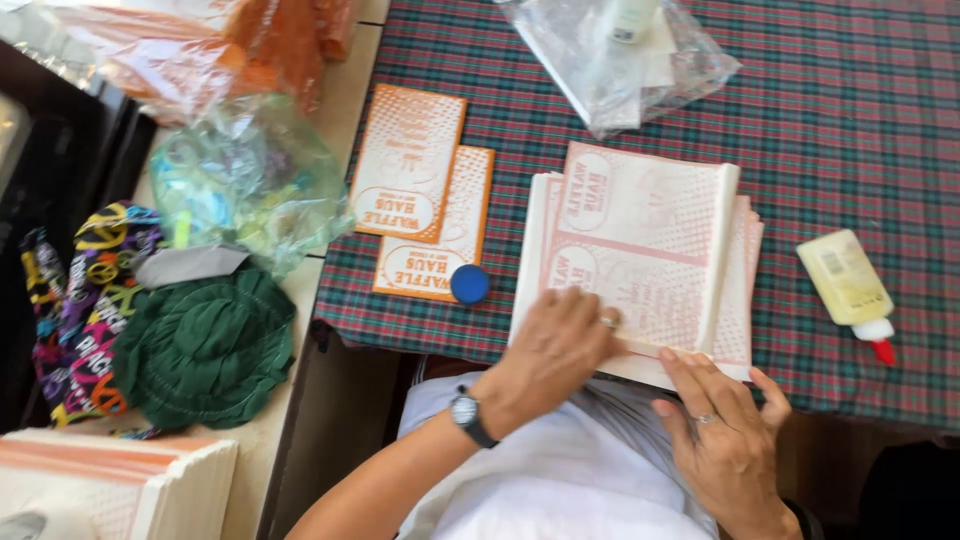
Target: Manually folding and creasing printed paper sheets to assemble paper bags.
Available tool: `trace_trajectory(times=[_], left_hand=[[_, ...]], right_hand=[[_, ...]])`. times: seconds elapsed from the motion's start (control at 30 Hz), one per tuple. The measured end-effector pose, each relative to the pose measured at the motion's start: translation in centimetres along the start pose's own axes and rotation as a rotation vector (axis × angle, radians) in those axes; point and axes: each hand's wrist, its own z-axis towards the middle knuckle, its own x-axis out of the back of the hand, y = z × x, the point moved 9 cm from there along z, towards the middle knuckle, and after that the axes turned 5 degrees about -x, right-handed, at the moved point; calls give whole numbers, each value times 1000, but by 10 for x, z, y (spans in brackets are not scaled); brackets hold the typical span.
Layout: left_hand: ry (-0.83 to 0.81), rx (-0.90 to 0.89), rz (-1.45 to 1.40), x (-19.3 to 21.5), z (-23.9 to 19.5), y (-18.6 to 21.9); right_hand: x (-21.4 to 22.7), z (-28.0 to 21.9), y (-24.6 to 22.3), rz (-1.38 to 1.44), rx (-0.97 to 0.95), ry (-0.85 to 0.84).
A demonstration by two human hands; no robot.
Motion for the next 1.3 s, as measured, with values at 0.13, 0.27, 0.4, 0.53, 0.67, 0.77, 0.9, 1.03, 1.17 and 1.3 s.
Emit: trace_trajectory(times=[0.13, 0.27, 0.4, 0.53, 0.67, 0.77, 0.9, 1.03, 1.17, 1.3], left_hand=[[30, 55, -129, 17, -12, -25], [46, 179, -461, 27, -16, -37], [94, 435, -541, 28, -29, -50], [60, 579, -480, 19, -44, -56], [128, 552, -458, 21, -44, -56], [100, 556, -451, 18, -43, -56], [58, 562, -465, 15, -43, -56], [70, 549, -469, 15, -43, -56], [109, 518, -485, 19, -41, -54], [274, 346, -506, 44, -34, -44]], right_hand=[[0, 1, -2, -35, 25, 1], [-5, -1, -3, -66, 30, 0], [-5, -1, -3, -72, 27, -8], [-5, 2, -4, -79, 38, 7], [-5, 3, -7, -129, 55, 8], [-4, 5, -9, -162, 66, 0], [-6, 5, -10, -187, 71, -19], [-5, 5, -11, -181, 75, -10], [-5, 6, -11, -181, 75, -23], [-6, 5, -11, -166, 74, -26]])
